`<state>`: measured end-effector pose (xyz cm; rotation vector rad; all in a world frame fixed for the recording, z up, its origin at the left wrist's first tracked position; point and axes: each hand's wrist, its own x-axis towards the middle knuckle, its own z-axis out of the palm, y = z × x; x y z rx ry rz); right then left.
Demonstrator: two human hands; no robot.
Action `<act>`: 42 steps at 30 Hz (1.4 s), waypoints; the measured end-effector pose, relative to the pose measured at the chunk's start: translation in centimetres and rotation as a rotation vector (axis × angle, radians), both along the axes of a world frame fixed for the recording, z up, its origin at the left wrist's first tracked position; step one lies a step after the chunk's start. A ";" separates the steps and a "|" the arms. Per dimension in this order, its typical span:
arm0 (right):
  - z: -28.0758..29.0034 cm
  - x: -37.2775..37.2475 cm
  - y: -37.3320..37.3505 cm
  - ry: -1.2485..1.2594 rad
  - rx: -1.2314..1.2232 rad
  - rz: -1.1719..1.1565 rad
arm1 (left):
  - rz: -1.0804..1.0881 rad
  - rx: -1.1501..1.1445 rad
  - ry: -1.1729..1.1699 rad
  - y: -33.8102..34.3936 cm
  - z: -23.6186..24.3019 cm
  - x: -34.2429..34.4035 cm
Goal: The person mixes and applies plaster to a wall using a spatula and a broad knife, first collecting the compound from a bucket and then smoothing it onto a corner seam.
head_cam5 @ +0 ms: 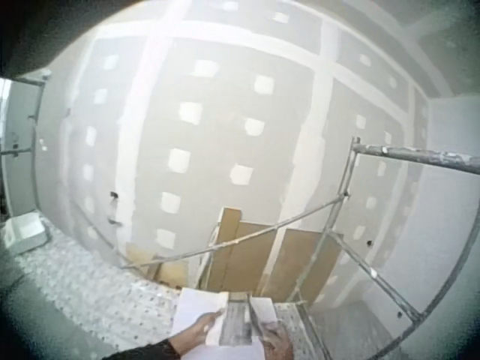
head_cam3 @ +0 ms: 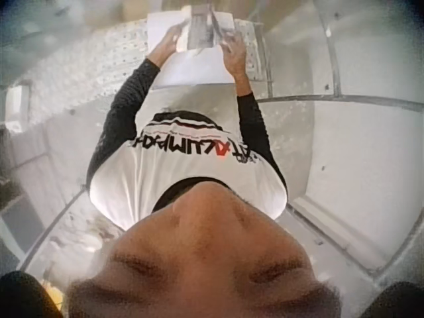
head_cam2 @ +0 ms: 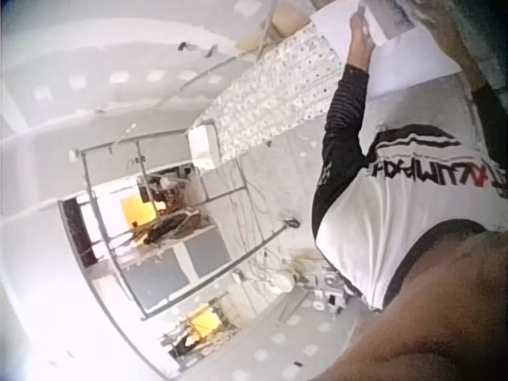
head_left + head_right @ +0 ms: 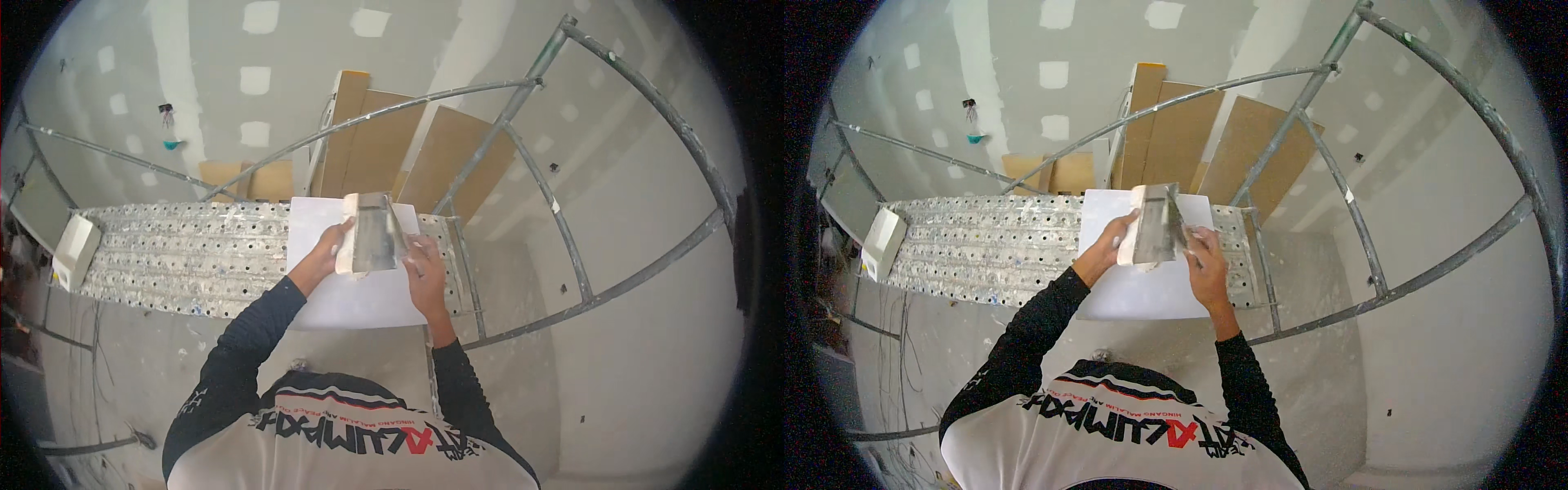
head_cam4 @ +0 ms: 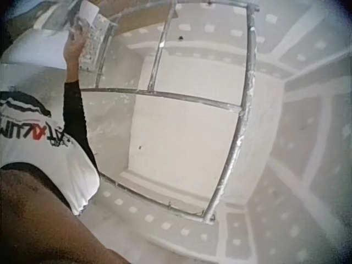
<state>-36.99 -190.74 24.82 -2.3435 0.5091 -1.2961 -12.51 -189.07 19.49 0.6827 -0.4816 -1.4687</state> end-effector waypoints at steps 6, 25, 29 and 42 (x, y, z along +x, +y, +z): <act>-1.7 -0.2 -1.6 0.056 -0.060 -0.044 | -0.085 0.001 0.045 1.4 3.3 -0.4; -6.6 -1.2 -7.8 0.280 -0.399 -0.318 | -0.048 -0.034 -0.009 5.3 4.7 1.6; -6.2 -3.8 -5.9 -0.111 0.495 -0.056 | 0.166 -0.038 -0.090 7.5 6.8 3.5; -2.9 -1.3 1.3 -0.617 1.171 0.432 | 0.038 0.021 0.022 5.3 2.7 -2.9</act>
